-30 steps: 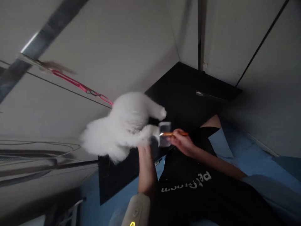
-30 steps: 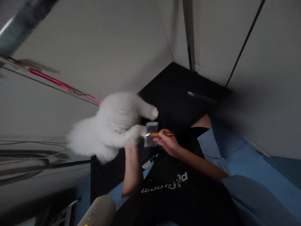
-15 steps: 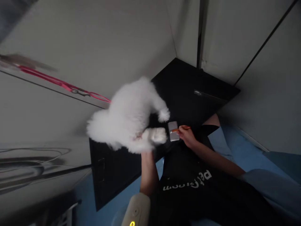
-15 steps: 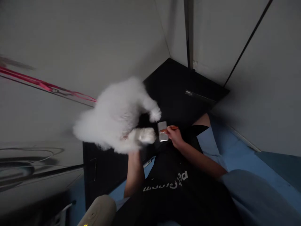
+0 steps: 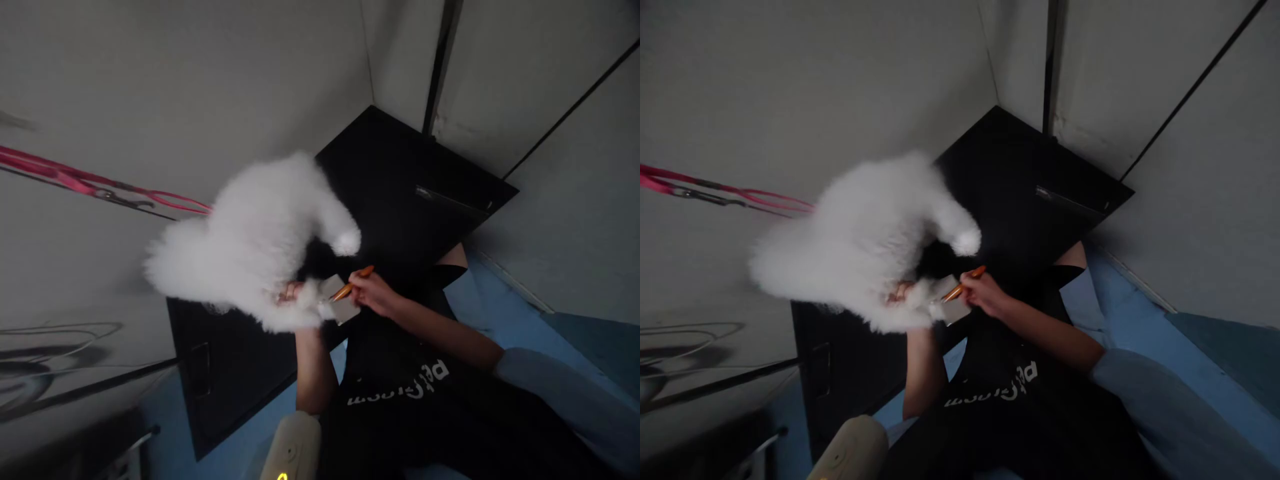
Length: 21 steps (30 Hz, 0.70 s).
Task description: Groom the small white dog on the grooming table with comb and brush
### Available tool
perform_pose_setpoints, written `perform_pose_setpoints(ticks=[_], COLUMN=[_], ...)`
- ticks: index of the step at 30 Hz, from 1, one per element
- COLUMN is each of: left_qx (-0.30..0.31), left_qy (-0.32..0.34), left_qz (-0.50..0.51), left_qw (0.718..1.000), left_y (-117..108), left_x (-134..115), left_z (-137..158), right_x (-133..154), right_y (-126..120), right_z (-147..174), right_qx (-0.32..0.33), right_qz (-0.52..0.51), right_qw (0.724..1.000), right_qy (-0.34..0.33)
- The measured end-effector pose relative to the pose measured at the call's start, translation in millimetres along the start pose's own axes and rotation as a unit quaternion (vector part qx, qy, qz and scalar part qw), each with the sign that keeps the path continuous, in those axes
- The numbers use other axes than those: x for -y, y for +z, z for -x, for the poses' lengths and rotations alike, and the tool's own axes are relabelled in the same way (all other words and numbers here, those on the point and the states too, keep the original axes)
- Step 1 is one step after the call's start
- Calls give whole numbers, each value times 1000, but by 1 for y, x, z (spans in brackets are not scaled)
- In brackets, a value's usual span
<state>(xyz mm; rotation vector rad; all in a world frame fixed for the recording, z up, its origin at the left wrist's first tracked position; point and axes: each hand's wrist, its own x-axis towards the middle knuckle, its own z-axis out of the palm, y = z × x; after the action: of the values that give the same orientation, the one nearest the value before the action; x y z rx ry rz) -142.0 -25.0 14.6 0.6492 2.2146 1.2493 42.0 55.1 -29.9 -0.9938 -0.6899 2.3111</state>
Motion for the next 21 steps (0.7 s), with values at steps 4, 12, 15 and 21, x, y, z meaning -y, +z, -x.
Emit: perform_pose_setpoints(ticks=[4,12,15,21], left_qx=[8,-42,-101,-78], left_qy=[-23,-38,-54,-53], left_qz=[-151,-105,-66,-83], left_qw=[988,993,991,992], left_y=[-1,-9,-14,-19], left_x=[-5,11,19,26], left_z=[1,-10,-16,-18], right_x=[-2,-14,-19,-24], right_y=[7,13,14,13], right_z=[-8,-13,-14,-15], right_qx=[-81,-75,14,-40], right_qz=[16,31,0,-4], right_qw=[994,995,1000,999], right_qy=[-67,-56,-14,-34])
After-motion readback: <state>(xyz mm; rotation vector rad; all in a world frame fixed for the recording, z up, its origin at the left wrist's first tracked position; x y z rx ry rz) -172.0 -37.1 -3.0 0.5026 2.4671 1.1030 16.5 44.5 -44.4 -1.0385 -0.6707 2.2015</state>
